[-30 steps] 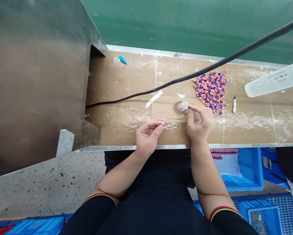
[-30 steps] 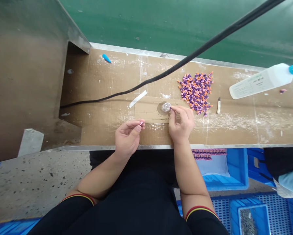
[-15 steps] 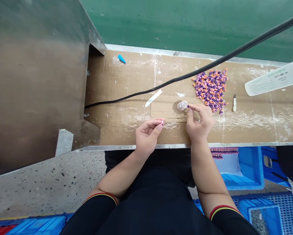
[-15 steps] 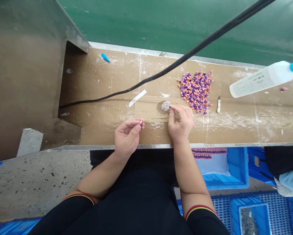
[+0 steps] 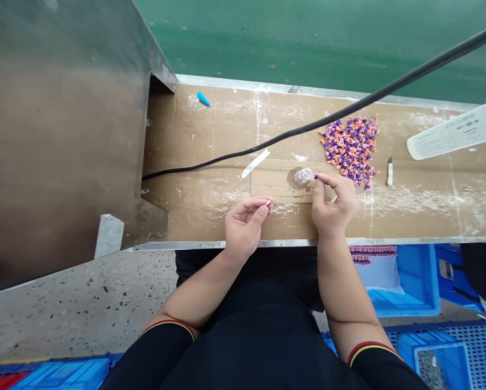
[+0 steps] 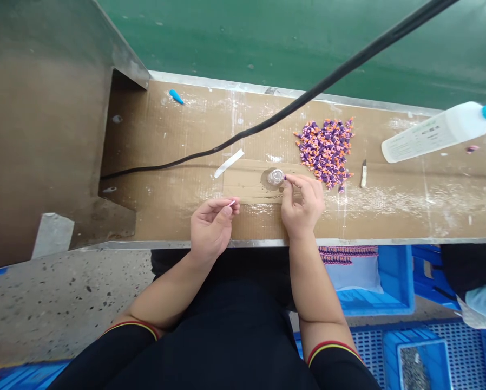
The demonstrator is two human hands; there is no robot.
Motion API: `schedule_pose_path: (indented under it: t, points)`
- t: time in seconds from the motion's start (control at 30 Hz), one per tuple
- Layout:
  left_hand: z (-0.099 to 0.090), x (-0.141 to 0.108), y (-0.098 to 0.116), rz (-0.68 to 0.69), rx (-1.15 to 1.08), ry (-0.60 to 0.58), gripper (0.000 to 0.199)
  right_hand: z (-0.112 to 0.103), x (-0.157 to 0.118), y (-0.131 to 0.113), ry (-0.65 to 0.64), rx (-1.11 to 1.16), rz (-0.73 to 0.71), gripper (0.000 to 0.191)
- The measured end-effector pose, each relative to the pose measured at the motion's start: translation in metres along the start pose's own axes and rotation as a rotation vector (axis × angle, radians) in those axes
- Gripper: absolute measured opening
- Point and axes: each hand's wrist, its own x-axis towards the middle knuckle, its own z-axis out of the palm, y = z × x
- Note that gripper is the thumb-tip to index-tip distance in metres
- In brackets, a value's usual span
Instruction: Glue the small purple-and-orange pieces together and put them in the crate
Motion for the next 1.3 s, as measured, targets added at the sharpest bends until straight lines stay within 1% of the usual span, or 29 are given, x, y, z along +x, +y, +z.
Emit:
schedule_pose_path:
  t: [0.17, 0.27, 0.37, 0.43, 0.5, 0.57, 0.63, 0.7, 0.8, 0.87, 0.97, 1.13, 1.3]
  points:
    - [0.001, 0.002, 0.005, -0.053, -0.018, 0.025, 0.022, 0.0, 0.002, -0.002, 0.05, 0.064, -0.009, 0.01]
    - [0.0, 0.004, 0.006, -0.104, -0.004, 0.039, 0.027, -0.003, 0.002, -0.01, 0.063, 0.111, 0.007, 0.012]
    - [0.0, 0.004, 0.005, -0.124, 0.01, 0.067, 0.032, -0.009, -0.008, -0.029, 0.066, 0.252, -0.018, 0.01]
    - [0.002, 0.003, 0.003, -0.126, 0.017, 0.087, 0.034, -0.011, -0.02, -0.046, 0.037, 0.372, -0.007, 0.008]
    - [0.004, 0.003, 0.003, -0.13, 0.031, 0.106, 0.035, -0.011, -0.033, -0.063, -0.008, 0.48, 0.019, 0.013]
    - [0.006, 0.002, 0.003, -0.121, 0.052, 0.113, 0.035, -0.007, -0.042, -0.075, -0.028, 0.543, 0.023, 0.016]
    - [0.008, 0.001, 0.003, -0.108, 0.086, 0.107, 0.036, -0.004, -0.046, -0.08, -0.026, 0.55, 0.028, 0.017]
    - [0.009, 0.0, 0.004, -0.091, 0.115, 0.107, 0.038, -0.002, -0.043, -0.077, -0.018, 0.49, 0.039, 0.014]
    - [0.008, -0.001, 0.003, -0.058, 0.129, 0.116, 0.04, -0.005, -0.033, -0.059, -0.043, 0.288, 0.048, 0.009]
    - [0.007, -0.002, 0.002, -0.034, 0.127, 0.107, 0.039, -0.008, -0.027, -0.045, -0.099, 0.171, 0.051, 0.008]
    - [0.005, -0.002, 0.001, -0.006, 0.133, 0.091, 0.038, -0.012, -0.025, -0.032, -0.183, 0.12, 0.029, 0.009]
    - [0.004, -0.002, 0.0, 0.009, 0.115, 0.079, 0.035, -0.012, -0.03, -0.03, -0.16, 0.09, 0.002, 0.009]
    - [0.003, -0.002, -0.001, 0.023, 0.105, 0.066, 0.032, -0.011, -0.031, -0.031, -0.207, 0.056, 0.014, 0.01]
